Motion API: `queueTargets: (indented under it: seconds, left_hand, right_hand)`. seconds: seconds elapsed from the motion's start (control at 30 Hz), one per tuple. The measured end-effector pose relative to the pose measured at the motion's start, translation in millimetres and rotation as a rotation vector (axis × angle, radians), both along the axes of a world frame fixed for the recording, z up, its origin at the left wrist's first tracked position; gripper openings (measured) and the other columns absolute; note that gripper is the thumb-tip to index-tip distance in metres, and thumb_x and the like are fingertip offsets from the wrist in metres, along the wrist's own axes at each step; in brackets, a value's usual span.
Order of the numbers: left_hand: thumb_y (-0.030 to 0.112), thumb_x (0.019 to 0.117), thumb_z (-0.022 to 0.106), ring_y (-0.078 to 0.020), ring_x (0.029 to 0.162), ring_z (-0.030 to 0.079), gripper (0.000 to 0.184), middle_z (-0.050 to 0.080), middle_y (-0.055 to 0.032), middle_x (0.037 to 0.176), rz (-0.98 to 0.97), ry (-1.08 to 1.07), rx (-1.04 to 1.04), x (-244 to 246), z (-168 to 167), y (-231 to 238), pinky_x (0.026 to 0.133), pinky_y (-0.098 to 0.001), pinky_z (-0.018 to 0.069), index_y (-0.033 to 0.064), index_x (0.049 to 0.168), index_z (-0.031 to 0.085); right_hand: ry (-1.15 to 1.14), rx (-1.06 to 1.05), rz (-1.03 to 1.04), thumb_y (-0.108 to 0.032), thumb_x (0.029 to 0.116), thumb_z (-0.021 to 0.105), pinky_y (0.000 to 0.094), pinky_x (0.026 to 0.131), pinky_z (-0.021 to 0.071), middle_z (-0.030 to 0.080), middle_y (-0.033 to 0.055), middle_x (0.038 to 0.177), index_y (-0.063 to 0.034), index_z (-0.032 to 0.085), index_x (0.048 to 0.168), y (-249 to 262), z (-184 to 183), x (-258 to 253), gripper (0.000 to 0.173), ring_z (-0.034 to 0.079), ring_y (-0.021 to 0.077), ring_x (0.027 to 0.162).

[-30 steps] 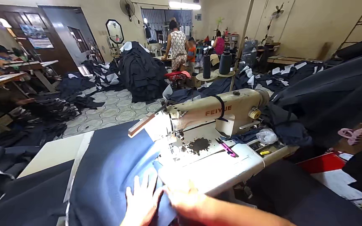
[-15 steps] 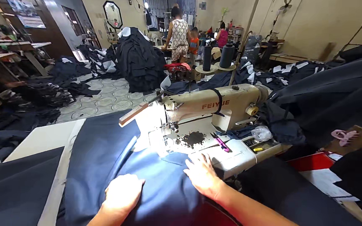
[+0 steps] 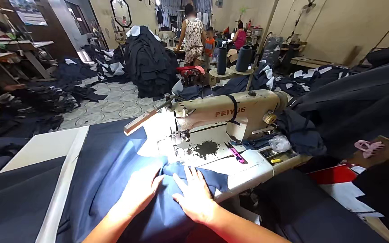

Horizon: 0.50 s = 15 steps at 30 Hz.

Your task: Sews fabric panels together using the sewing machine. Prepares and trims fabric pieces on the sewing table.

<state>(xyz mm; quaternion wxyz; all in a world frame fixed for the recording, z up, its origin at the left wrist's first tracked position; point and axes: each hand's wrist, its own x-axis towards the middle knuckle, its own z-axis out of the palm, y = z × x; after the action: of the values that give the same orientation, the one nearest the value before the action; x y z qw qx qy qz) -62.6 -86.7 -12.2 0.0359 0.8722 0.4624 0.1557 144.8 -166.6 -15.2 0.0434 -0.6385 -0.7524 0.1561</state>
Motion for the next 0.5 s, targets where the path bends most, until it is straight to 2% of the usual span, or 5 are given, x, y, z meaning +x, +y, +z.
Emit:
queueTargets:
  seconds: [0.17,0.27,0.37,0.43,0.5]
  left_hand:
    - [0.082,0.0949,0.025,-0.0477,0.157,0.0,0.087,0.007,-0.0049,0.174,0.306,0.264,-0.347,-29,-11,12,0.11,-0.0846,0.008,0.0332,0.166,0.014]
    - [0.069,0.1011,0.037,-0.048,0.156,0.01,0.081,0.013,-0.0141,0.172,0.288,0.303,-0.379,-22,9,9,0.113,-0.0797,0.0161,0.0223,0.165,0.022]
    - [0.035,0.1009,0.056,-0.0451,0.136,0.052,0.051,0.056,-0.0254,0.145,0.019,0.041,-0.003,-2,1,7,0.109,-0.0672,0.0374,-0.001,0.136,0.063]
    - [0.043,0.1043,0.046,-0.0425,0.137,0.052,0.06,0.055,-0.0255,0.146,-0.015,0.011,-0.054,14,-3,5,0.112,-0.0617,0.0382,-0.0027,0.14,0.059]
    - [0.06,0.1047,0.033,-0.0402,0.151,0.033,0.078,0.036,-0.0212,0.163,0.026,0.082,-0.196,20,-11,2,0.118,-0.0657,0.0253,0.0027,0.157,0.039]
  right_hand:
    - [-0.01,-0.015,-0.047,-0.061,0.1051,0.032,0.0585,0.127,0.0025,0.011,0.0175,0.172,-0.0209,0.022,0.166,-3,-1,9,0.073,0.004,0.0362,0.16]
    - [-0.024,-0.022,-0.029,-0.055,0.1075,0.033,0.0601,0.126,-0.0006,0.012,0.0156,0.172,-0.0139,0.025,0.164,-4,4,4,0.071,0.002,0.0386,0.159]
    - [-0.003,0.097,0.028,-0.035,0.1086,0.043,0.0578,0.125,0.0166,0.037,0.0188,0.163,0.0022,0.058,0.139,5,16,1,0.05,0.025,0.0395,0.154]
    - [0.078,0.345,0.127,-0.02,0.1036,0.052,0.0522,0.104,0.048,0.066,0.0232,0.123,0.0031,0.072,0.111,17,4,7,0.031,0.061,0.039,0.123]
    - [0.124,0.441,0.211,-0.016,0.103,0.051,0.0498,0.083,0.0568,0.07,0.0209,0.101,0.0009,0.071,0.109,28,-10,16,0.026,0.07,0.0365,0.099]
